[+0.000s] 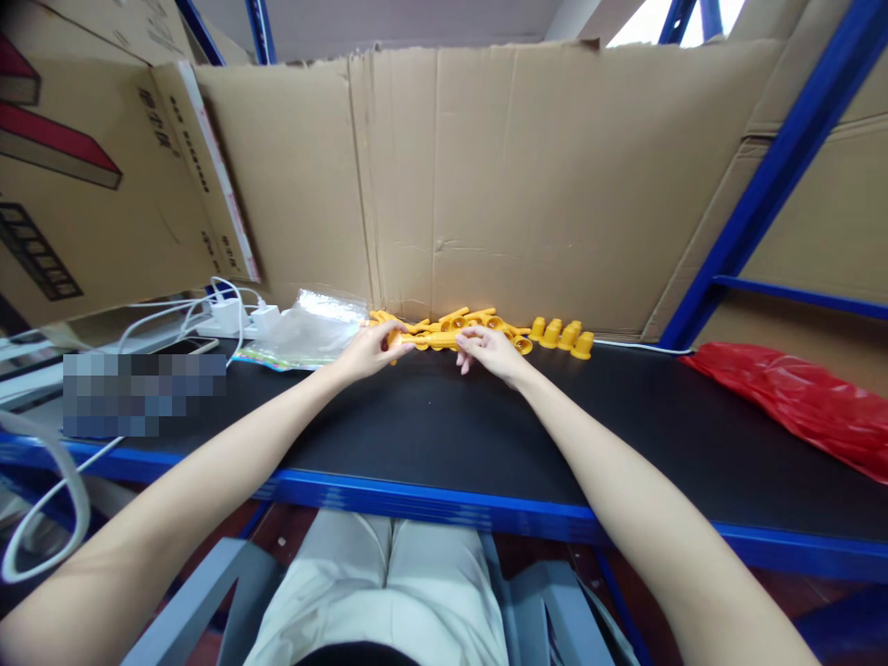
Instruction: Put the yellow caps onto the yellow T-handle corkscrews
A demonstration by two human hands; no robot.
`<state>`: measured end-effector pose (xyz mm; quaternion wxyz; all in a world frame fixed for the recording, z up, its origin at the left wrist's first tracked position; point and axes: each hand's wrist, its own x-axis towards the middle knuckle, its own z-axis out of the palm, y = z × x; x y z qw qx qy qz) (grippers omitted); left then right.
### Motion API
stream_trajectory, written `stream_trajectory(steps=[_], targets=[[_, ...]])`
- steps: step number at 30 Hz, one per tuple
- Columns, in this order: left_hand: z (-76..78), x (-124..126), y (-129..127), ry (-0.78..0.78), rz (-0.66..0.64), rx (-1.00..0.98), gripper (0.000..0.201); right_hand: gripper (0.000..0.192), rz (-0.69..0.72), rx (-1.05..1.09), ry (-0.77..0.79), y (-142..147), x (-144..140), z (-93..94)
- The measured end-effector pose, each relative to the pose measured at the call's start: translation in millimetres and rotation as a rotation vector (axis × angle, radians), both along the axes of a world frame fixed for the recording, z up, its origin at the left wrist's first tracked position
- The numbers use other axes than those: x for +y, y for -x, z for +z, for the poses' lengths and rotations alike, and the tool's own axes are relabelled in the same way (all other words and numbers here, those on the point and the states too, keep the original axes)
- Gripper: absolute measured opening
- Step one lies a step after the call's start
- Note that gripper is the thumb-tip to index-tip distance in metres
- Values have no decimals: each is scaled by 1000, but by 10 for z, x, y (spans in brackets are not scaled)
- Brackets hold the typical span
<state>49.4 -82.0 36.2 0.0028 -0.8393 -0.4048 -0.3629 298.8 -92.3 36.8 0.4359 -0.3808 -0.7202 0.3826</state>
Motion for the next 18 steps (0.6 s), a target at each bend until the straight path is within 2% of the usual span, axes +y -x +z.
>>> stream_trajectory(steps=[4, 9, 14, 18], targets=[[2, -14, -16, -9, -21, -15, 36, 48, -57, 1, 59, 53, -23, 10], [3, 8, -18, 2, -9, -20, 34, 47, -113, 31, 121, 109, -38, 17], [11, 21, -13, 6, 6, -14, 32, 45, -90, 48, 159, 122, -51, 34], [9, 30, -7, 1, 14, -13, 33, 36, -40, 80, 165, 105, -63, 48]])
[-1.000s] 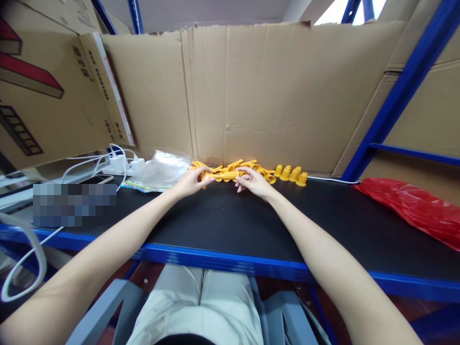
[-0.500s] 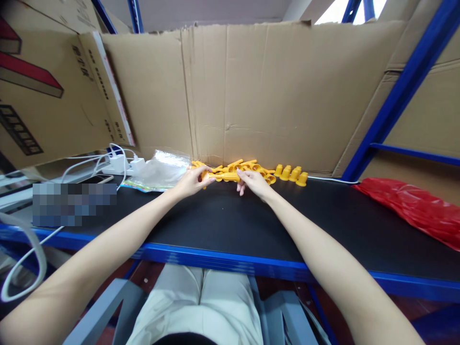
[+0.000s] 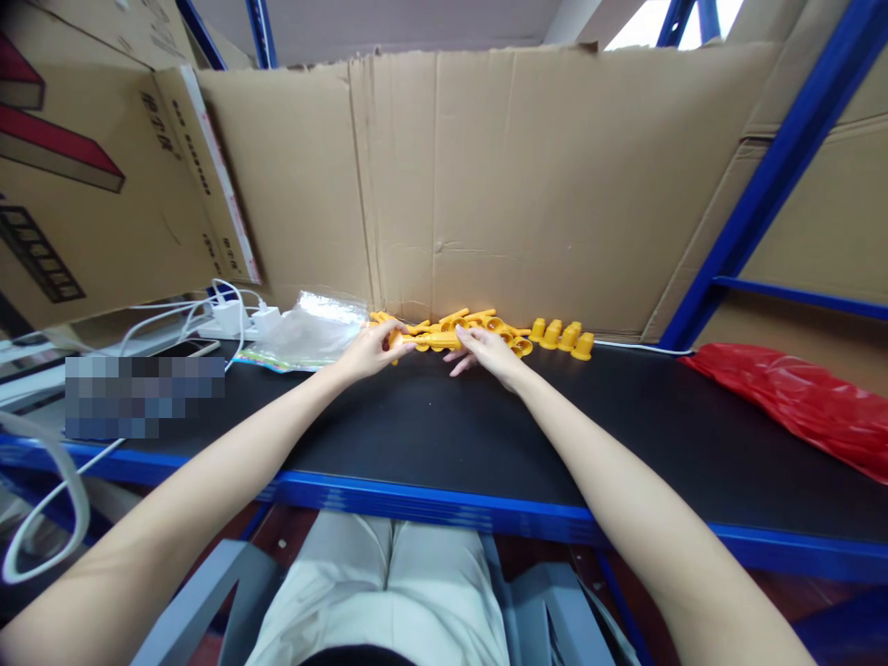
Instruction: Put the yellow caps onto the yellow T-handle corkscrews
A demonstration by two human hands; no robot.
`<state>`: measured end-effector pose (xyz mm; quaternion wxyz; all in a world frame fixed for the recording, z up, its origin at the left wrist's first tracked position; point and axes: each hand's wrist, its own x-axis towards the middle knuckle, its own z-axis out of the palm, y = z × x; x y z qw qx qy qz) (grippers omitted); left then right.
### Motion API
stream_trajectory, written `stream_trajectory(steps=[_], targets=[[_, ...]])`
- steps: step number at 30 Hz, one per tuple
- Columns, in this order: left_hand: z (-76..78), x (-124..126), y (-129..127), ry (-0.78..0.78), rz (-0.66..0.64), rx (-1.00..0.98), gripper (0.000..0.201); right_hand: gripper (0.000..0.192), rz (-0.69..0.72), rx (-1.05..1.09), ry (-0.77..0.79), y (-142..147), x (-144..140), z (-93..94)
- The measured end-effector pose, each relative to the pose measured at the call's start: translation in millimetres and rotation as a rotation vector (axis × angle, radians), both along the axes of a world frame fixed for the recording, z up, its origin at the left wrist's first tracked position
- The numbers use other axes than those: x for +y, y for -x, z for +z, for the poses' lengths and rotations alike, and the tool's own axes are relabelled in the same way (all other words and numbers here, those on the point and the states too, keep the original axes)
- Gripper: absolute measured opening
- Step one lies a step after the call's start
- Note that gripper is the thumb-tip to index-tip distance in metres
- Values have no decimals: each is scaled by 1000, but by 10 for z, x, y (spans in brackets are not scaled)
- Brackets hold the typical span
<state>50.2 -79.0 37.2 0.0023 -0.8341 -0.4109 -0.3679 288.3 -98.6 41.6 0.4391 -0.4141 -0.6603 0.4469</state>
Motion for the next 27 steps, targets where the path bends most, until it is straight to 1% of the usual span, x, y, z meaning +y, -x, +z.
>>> stream_trajectory(steps=[2, 5, 11, 19, 24, 27], targets=[[-2, 5, 3, 4, 3, 0, 33, 32, 22, 1, 18, -13, -11, 6], [-4, 10, 6, 10, 0, -3, 32, 33, 38, -14, 31, -28, -27, 9], [-8, 0, -8, -2, -21, -19, 27, 22, 34, -33, -1, -18, -43, 13], [-37, -3, -23, -28, -11, -8, 27, 32, 2, 1, 7, 23, -66, 28], [-60, 17, -20, -57, -24, -12, 31, 38, -13, 35, 18, 40, -35, 1], [-62, 18, -24, -67, -24, -6, 31, 40, -32, 66, 38, 51, -7, -21]])
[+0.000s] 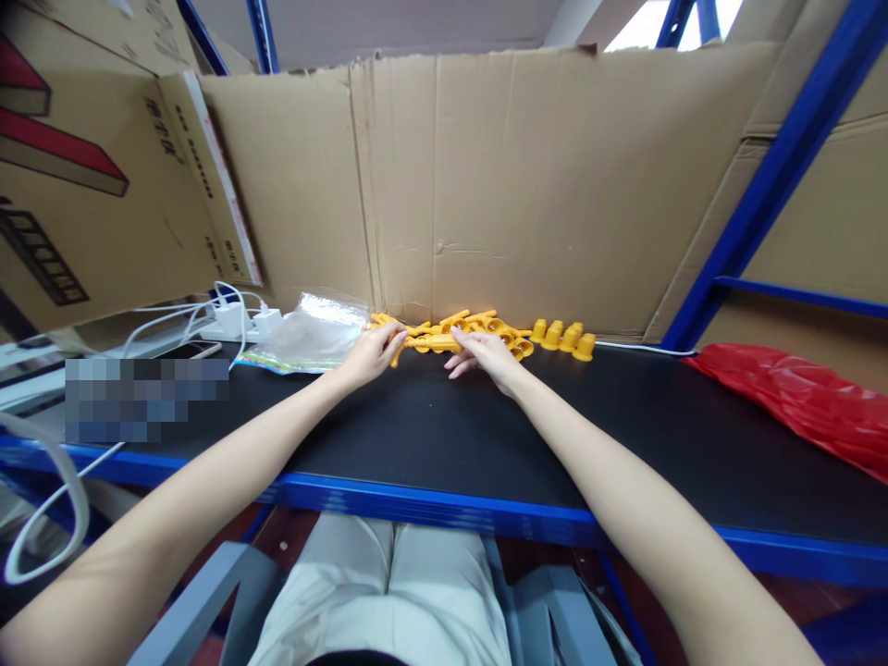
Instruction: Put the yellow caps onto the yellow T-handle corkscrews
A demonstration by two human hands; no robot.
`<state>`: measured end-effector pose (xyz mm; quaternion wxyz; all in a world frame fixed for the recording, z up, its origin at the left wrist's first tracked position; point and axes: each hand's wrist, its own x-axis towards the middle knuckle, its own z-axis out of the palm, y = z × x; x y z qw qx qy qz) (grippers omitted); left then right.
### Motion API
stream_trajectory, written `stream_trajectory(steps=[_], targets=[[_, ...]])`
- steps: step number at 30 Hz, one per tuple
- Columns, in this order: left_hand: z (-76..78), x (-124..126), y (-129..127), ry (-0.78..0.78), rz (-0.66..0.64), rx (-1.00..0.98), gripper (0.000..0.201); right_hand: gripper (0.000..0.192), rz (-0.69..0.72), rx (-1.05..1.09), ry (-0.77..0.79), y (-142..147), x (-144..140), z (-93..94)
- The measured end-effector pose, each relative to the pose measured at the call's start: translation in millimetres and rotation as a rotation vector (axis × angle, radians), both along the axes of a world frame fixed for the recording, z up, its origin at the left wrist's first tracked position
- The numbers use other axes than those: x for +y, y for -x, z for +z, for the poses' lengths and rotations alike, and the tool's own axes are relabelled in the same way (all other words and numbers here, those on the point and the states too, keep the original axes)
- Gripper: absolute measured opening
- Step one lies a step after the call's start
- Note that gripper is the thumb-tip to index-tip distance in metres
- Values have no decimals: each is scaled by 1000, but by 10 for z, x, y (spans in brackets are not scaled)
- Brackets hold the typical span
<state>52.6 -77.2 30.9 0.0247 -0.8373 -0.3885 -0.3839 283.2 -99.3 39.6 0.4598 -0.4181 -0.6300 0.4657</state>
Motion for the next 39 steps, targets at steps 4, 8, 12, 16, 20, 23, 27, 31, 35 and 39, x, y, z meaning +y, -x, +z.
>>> stream_trajectory(steps=[4, 8, 12, 16, 20, 23, 27, 31, 35, 39], targets=[[2, -9, -6, 0, 5, -3, 31, 41, -3, 39, 20, 14, 15, -8], [4, -16, -9, 2, 7, -4, 30, 41, -2, 59, 30, 23, 21, -5], [4, -21, -11, -4, -7, -6, 31, 41, -27, 46, 63, 37, 8, 9], [4, -18, -13, -3, -2, 0, 29, 44, -64, -1, 121, 60, -28, 29], [8, -8, -12, -3, 6, 18, 28, 43, -57, -2, 144, 58, -24, 13], [7, 5, -10, -2, -1, 18, 28, 44, -42, 14, 141, 39, 9, -22], [6, 11, -9, 10, -4, 16, 30, 44, -48, 31, 168, 39, 20, -37], [38, -35, -14, 55, -31, 10, 35, 37, -73, 130, 276, 77, -29, 36], [82, -83, 1, 111, -3, -37, 46, 28, -173, 311, 349, 41, -40, 156], [75, -47, 47, 148, 92, -78, 52, 24, -326, 391, 169, -69, 99, 223]])
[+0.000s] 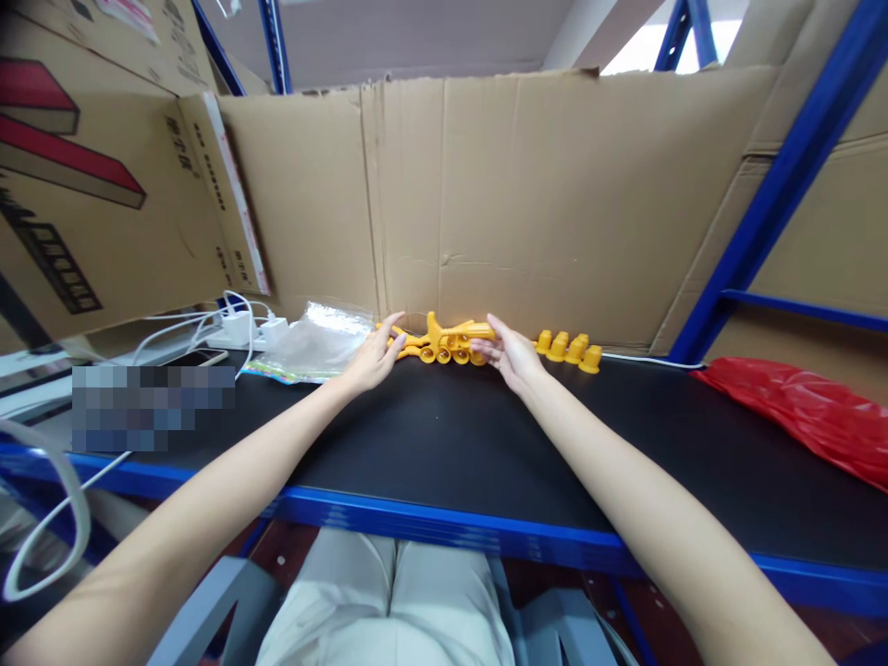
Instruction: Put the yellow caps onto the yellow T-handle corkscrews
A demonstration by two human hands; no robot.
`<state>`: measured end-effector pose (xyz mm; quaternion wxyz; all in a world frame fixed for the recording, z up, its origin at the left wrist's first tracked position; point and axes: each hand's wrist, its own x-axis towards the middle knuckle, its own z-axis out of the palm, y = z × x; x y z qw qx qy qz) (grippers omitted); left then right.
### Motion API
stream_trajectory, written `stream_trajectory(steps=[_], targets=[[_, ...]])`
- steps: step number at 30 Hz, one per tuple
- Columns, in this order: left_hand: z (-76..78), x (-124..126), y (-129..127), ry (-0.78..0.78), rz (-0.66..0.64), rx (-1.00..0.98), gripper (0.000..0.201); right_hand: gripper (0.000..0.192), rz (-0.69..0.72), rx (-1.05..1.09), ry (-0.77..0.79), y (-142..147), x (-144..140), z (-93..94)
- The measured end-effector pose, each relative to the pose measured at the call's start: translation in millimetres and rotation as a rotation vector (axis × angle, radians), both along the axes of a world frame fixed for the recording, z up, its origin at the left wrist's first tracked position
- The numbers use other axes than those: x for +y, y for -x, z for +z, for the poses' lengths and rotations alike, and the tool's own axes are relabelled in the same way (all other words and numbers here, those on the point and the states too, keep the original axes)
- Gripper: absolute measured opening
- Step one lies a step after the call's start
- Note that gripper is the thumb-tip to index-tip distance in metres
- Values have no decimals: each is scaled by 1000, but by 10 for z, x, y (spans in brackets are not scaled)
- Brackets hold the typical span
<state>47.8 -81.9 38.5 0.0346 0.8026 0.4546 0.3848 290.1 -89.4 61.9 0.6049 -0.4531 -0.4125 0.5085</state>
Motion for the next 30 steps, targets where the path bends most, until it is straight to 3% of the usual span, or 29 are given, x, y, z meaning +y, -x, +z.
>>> stream_trajectory(steps=[4, 8, 13, 16, 18, 26, 30], targets=[[-42, 67, 34, 53, 90, 59, 52, 42, -202, -134, -307, -31, 254, -29], [-91, 133, 44, 74, 136, 126, 46, 47, -242, -483, -511, 68, 449, -97], [-145, 224, 86, 108, 225, 207, 29, 32, -351, -1215, -572, 289, 491, -164], [-142, 238, 115, 149, 285, 234, 28, 29, -369, -1685, -586, 384, 478, -202], [-121, 224, 125, 175, 319, 246, 29, 31, -373, -1863, -559, 421, 477, -223], [-45, 175, 152, 281, 458, 311, 30, 32, -309, -1956, -363, 578, 526, -192], [-85, 197, 169, 335, 440, 402, 39, 36, -296, -1887, -252, 663, 563, -152]])
